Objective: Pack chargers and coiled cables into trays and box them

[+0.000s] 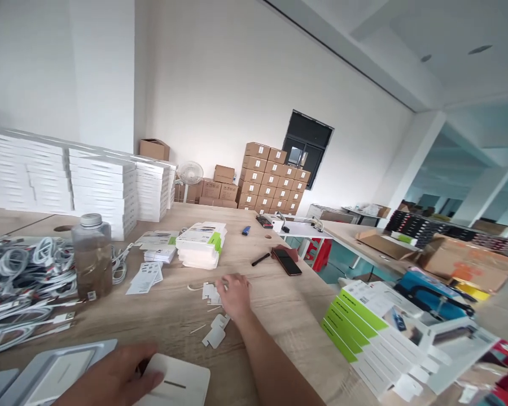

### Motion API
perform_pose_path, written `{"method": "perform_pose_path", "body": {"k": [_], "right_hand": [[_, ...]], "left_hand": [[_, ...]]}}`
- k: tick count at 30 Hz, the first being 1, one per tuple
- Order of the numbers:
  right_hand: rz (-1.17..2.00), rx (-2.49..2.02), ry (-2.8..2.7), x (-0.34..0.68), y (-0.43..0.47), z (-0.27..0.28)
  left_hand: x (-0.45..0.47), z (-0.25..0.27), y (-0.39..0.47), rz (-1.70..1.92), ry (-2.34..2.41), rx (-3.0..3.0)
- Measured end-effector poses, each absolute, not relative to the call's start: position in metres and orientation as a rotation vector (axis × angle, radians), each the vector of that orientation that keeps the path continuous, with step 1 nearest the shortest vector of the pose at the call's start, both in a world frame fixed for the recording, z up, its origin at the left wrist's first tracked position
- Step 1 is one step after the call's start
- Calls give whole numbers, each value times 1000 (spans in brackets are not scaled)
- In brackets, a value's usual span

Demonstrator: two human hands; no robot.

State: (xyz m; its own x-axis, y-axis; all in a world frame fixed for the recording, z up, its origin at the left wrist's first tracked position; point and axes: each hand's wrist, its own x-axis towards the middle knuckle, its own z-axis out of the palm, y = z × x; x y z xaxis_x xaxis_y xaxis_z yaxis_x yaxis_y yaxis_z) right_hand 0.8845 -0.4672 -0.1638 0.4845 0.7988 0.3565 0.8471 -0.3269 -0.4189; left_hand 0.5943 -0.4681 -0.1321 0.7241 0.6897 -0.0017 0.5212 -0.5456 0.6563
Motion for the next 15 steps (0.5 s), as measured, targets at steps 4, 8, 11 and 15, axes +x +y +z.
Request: {"method": "perform_pose_path", "body": {"k": [4,8,11,15], "right_hand": [[-86,-2185,-1498,860,-450,-161],[-51,-2220,-1574,846,-442,-157],[-33,-2311,-1585,847,-436,-152],[85,-2497,-1573,850,-414,-139]], "left_hand": [[593,-113,-473,276,956,2271],[587,-104,-468,235,884,2237],[585,-103,-465,278,836,2232],[586,-109,-464,321,804,2188]]}}
